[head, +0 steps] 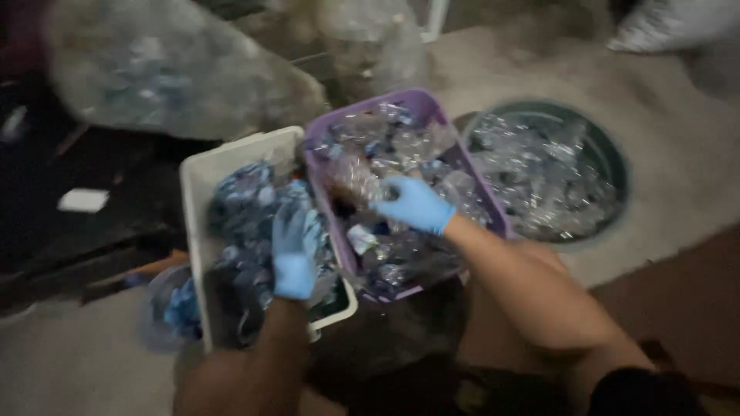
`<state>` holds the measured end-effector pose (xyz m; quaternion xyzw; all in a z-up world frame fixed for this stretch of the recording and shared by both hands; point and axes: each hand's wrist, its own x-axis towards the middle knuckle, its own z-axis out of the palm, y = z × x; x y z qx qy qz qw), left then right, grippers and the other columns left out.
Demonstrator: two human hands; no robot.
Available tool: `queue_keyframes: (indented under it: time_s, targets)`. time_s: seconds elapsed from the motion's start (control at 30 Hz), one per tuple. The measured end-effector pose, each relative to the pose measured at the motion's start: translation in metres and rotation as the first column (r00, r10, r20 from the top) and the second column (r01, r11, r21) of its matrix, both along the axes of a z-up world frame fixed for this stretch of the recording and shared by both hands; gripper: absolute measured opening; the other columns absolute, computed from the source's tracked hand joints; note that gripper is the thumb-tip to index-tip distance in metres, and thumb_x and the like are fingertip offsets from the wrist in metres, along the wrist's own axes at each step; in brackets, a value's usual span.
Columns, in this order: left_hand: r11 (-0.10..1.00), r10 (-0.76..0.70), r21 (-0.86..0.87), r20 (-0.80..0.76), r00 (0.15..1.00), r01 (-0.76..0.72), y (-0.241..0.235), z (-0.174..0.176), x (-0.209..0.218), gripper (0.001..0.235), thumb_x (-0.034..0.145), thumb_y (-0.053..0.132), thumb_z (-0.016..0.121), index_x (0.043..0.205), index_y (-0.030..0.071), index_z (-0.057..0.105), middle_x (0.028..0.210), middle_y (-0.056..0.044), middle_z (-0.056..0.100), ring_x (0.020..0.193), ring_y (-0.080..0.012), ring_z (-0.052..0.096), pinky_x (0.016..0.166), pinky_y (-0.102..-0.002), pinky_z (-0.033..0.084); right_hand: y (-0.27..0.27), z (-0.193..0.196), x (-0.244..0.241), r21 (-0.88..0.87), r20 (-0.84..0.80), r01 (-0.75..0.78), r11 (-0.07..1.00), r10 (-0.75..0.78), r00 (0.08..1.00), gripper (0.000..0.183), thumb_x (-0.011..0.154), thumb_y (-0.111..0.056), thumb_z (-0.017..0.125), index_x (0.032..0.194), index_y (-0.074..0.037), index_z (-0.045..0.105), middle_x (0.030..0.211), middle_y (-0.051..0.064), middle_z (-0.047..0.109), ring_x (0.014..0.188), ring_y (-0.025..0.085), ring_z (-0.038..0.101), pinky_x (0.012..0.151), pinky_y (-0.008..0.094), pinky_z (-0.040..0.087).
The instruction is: The person sits on the floor and uses scissors to cut plastic bottles and containers. They pick up items from a purple basket, cut them into smaller pieces, and place the cut pieces into a white container.
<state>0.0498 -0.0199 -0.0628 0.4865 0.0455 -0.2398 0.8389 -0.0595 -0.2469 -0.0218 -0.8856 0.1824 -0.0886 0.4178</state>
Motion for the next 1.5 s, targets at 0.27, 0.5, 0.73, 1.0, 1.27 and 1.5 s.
queue_keyframes:
  time_s: [0.27, 0.5, 0.73, 1.0, 1.27, 1.5]
  targets:
    - [0.930, -0.309, 0.237, 0.087, 0.947, 0.282, 0.000, -0.020, -0.035, 0.021, 0.095, 0.005, 0.066, 0.116, 0.007, 0.064, 0.113, -0.012, 0.072, 0.102, -0.0175, 0.069, 0.094, -0.028, 0.054, -0.183, -0.005, -0.052, -0.061, -0.384, 0.341, 0.938, -0.337, 0.859, 0.084, 0.082, -0.057, 0.064, 0.148, -0.007, 0.049, 0.147, 0.015, 0.056, 0.129, 0.032, 0.057, 0.108, 0.043, 0.044]
    - [0.714, -0.674, 0.648, 0.533, 0.511, 0.267, 0.003, -0.008, -0.043, 0.026, 0.097, 0.002, 0.053, 0.118, 0.001, 0.070, 0.131, -0.014, 0.063, 0.128, -0.0230, 0.058, 0.117, -0.033, 0.039, -0.266, -0.075, -0.147, 0.165, -0.419, 0.677, 0.718, -0.570, 0.707, 0.074, 0.078, -0.045, 0.075, 0.139, -0.005, 0.060, 0.150, 0.014, 0.052, 0.129, 0.028, 0.058, 0.102, 0.038, 0.051]
    - [0.621, -0.578, 0.683, 0.068, 0.813, 0.384, -0.019, 0.012, -0.050, 0.027, 0.094, 0.014, 0.059, 0.117, 0.003, 0.069, 0.119, -0.010, 0.074, 0.113, -0.0195, 0.067, 0.101, -0.032, 0.050, -0.335, -0.193, -0.188, -0.047, -0.627, 0.640, 0.767, -0.521, 0.579, 0.042, 0.088, -0.019, 0.071, 0.129, -0.011, 0.069, 0.110, 0.009, 0.068, 0.089, 0.017, 0.061, 0.080, 0.030, 0.048]
    - [0.681, -0.607, 0.618, 0.175, 0.776, 0.393, -0.019, -0.022, -0.051, 0.022, 0.093, 0.013, 0.064, 0.110, 0.003, 0.073, 0.117, -0.008, 0.074, 0.112, -0.0160, 0.065, 0.105, -0.030, 0.048, -0.318, -0.190, -0.160, 0.171, -0.577, 0.909, 0.381, -0.709, 0.406, 0.041, 0.084, -0.022, 0.064, 0.113, 0.007, 0.062, 0.080, 0.014, 0.061, 0.068, 0.020, 0.053, 0.059, 0.040, 0.040]
    - [0.624, -0.638, 0.648, 0.100, 0.764, 0.437, -0.010, -0.048, -0.056, 0.029, 0.090, 0.013, 0.067, 0.118, 0.008, 0.071, 0.116, -0.006, 0.077, 0.106, -0.0127, 0.069, 0.099, -0.026, 0.052, -0.302, -0.156, -0.100, 0.073, -0.084, 0.785, 0.615, -0.781, 0.619, 0.030, 0.085, -0.031, 0.062, 0.106, -0.016, 0.076, 0.098, 0.001, 0.075, 0.090, 0.008, 0.061, 0.080, 0.033, 0.050]
    - [0.561, -0.810, 0.823, 0.522, 0.266, 0.091, -0.013, -0.026, -0.067, 0.036, 0.086, 0.023, 0.078, 0.120, 0.011, 0.072, 0.102, -0.013, 0.076, 0.096, -0.0345, 0.074, 0.084, -0.043, 0.060, -0.210, -0.078, -0.023, -0.073, -0.081, 0.325, 0.943, -0.330, 0.940, 0.031, 0.099, -0.031, 0.066, 0.116, -0.006, 0.073, 0.110, 0.024, 0.072, 0.112, 0.046, 0.064, 0.097, 0.058, 0.050]
